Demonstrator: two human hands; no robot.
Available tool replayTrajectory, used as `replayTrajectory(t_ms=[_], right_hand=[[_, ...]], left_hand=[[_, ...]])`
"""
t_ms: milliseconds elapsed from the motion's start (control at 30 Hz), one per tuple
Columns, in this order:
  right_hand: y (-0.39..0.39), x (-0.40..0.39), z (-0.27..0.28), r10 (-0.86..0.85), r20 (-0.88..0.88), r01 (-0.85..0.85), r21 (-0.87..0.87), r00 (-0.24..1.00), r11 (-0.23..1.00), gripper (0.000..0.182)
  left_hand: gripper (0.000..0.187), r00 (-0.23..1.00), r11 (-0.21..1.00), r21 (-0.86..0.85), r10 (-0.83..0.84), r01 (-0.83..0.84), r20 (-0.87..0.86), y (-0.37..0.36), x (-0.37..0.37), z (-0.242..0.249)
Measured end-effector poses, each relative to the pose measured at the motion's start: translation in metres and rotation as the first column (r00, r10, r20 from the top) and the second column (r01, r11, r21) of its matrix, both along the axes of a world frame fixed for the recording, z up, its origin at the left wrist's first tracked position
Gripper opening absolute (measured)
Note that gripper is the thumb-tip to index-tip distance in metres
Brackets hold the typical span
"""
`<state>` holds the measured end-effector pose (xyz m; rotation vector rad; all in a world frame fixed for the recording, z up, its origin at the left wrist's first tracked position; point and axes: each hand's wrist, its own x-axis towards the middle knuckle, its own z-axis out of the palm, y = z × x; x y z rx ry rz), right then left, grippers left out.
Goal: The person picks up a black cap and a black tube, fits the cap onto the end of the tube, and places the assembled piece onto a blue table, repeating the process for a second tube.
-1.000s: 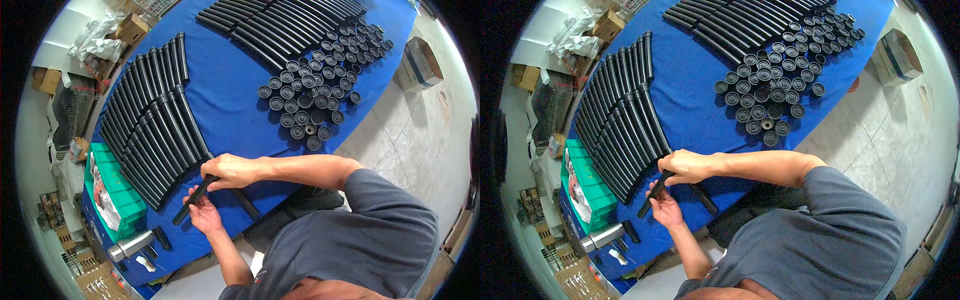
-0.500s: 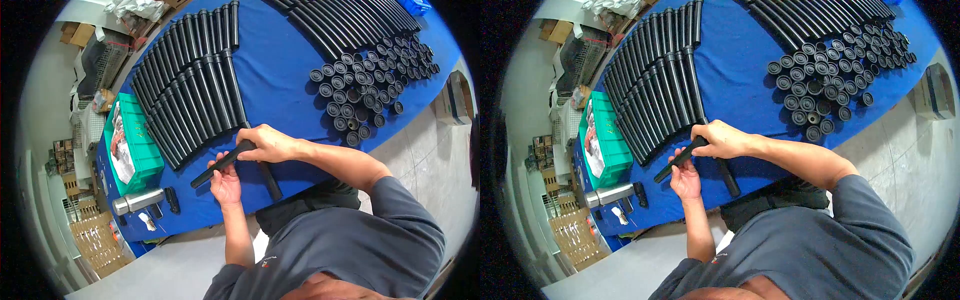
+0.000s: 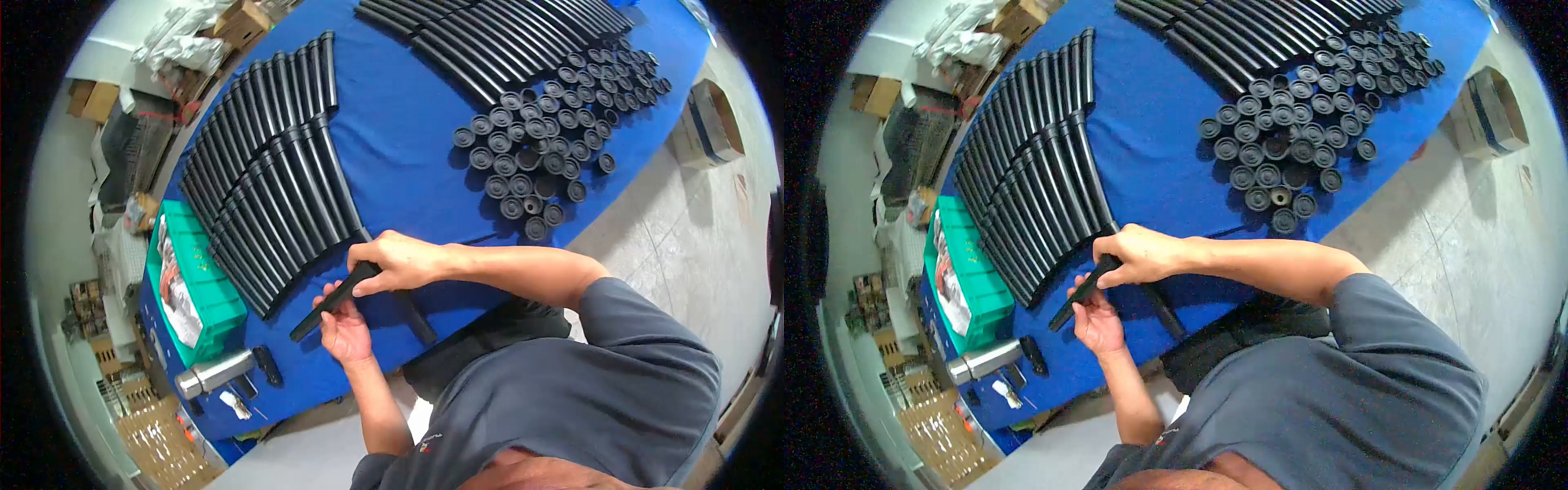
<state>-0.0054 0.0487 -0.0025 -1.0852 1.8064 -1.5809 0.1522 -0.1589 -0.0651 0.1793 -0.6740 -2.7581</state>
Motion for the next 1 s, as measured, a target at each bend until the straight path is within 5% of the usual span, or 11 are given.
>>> replayTrajectory(t_ms=[267,367,467,567,767,833,1000], right_hand=[[-0.005,0.002,-0.014,-0.036,-0.082,0.031,-0.069,0.996,0.997,0.031],[-0.012,0.005,-0.025,-0.174,-0.224,0.105,-0.291,0.959,0.951,0.031],[-0.011,0.008,-0.018,-0.165,-0.197,0.102,-0.294,0.966,0.95,0.032],[-0.003,0.004,-0.007,-0.039,-0.085,0.037,-0.022,0.996,0.999,0.033],[-0.006,0.005,-0.017,-0.112,-0.249,0.05,-0.244,0.962,0.969,0.032],[0.002,0.0,0.006,0.021,-0.021,-0.019,0.061,1.0,0.998,0.032],[-0.004,0.0,-0.009,-0.059,-0.207,0.031,-0.139,0.977,0.99,0.031]], left_hand=[[0.03,1.0,0.998,-0.055,0.002,-0.004,-0.024,0.0,-0.001,-0.002],[0.03,1.0,0.999,0.016,-0.028,0.028,0.005,0.002,-0.002,0.003],[0.031,0.995,0.996,0.058,-0.058,0.063,-0.08,-0.002,0.0,-0.002],[0.032,0.994,0.994,0.085,-0.065,0.072,-0.084,-0.003,0.001,-0.002],[0.035,0.999,0.995,0.1,-0.027,0.03,-0.033,-0.005,0.002,-0.008],[0.037,0.997,0.996,0.052,-0.064,0.066,-0.046,-0.003,0.002,-0.005],[0.035,0.999,0.996,0.083,-0.039,0.039,-0.008,0.003,-0.005,0.0]])
